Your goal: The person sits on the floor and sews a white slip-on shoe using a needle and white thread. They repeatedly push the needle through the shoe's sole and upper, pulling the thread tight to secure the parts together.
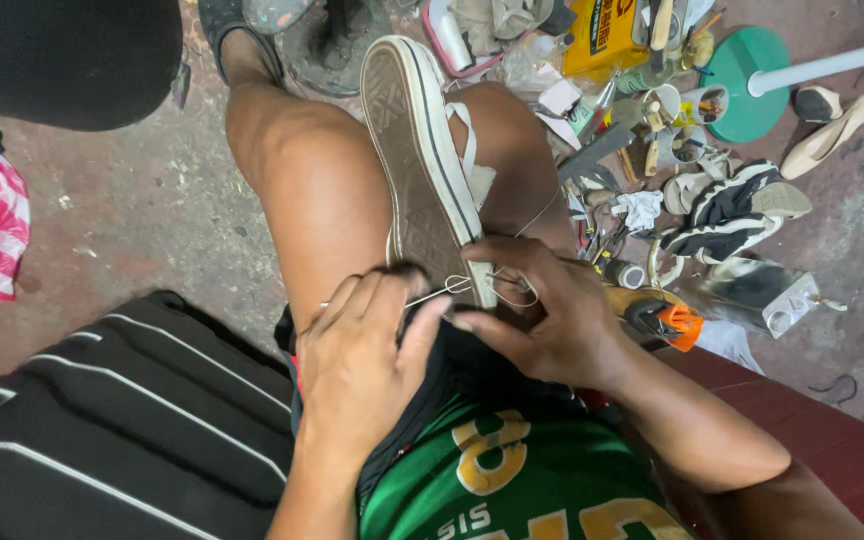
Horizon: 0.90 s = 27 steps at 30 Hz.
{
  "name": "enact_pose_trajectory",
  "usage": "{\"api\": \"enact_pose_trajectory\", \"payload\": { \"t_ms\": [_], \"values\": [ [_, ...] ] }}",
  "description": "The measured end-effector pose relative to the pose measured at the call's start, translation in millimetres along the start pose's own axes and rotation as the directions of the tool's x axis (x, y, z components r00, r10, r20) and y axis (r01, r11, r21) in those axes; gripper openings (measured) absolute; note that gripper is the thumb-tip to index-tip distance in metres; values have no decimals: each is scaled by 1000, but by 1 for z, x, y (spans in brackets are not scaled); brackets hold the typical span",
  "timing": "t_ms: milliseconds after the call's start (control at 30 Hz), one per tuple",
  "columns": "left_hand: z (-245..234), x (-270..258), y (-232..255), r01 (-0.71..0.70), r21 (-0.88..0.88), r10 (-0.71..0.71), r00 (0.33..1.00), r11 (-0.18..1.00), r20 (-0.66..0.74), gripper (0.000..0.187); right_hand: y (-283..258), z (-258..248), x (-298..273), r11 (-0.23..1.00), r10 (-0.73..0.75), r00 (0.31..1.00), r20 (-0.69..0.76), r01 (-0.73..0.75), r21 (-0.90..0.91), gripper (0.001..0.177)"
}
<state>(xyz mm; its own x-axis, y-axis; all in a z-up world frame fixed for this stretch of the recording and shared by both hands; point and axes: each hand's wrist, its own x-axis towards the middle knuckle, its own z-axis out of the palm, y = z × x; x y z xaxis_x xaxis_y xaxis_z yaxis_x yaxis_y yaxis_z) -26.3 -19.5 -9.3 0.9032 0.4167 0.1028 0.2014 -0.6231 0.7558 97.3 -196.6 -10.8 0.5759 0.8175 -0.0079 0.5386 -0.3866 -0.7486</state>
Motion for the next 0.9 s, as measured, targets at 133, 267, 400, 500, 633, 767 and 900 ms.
{"api": "enact_pose_trajectory", "payload": {
  "t_ms": [133,267,400,500,633,767,900],
  "values": [
    [-10,-4,-6,136,-313,-120,990,940,70,14,-4,9,5,996,82,996,-44,-81,22,52],
    [-23,4,-2,191,-550,-172,981,813,86,12,-3,8,11,994,85,995,-52,-81,78,48],
    [-23,15,6,137,-442,-130,990,886,48,13,-3,11,11,987,91,993,-71,-80,140,46],
    [-12,20,5,-128,10,129,990,992,-53,28,-3,11,11,991,108,993,-41,-105,77,46],
    [-8,4,-16,35,-169,-46,997,985,-61,38,3,15,12,985,122,992,-35,-117,123,47],
    [-37,-21,-69,289,-537,-412,903,793,-123,48,1,20,16,964,121,992,-22,-112,242,48],
    [-22,-20,-88,265,-660,-404,912,703,-64,37,-3,12,16,952,168,986,12,-165,256,49]
  ]
}}
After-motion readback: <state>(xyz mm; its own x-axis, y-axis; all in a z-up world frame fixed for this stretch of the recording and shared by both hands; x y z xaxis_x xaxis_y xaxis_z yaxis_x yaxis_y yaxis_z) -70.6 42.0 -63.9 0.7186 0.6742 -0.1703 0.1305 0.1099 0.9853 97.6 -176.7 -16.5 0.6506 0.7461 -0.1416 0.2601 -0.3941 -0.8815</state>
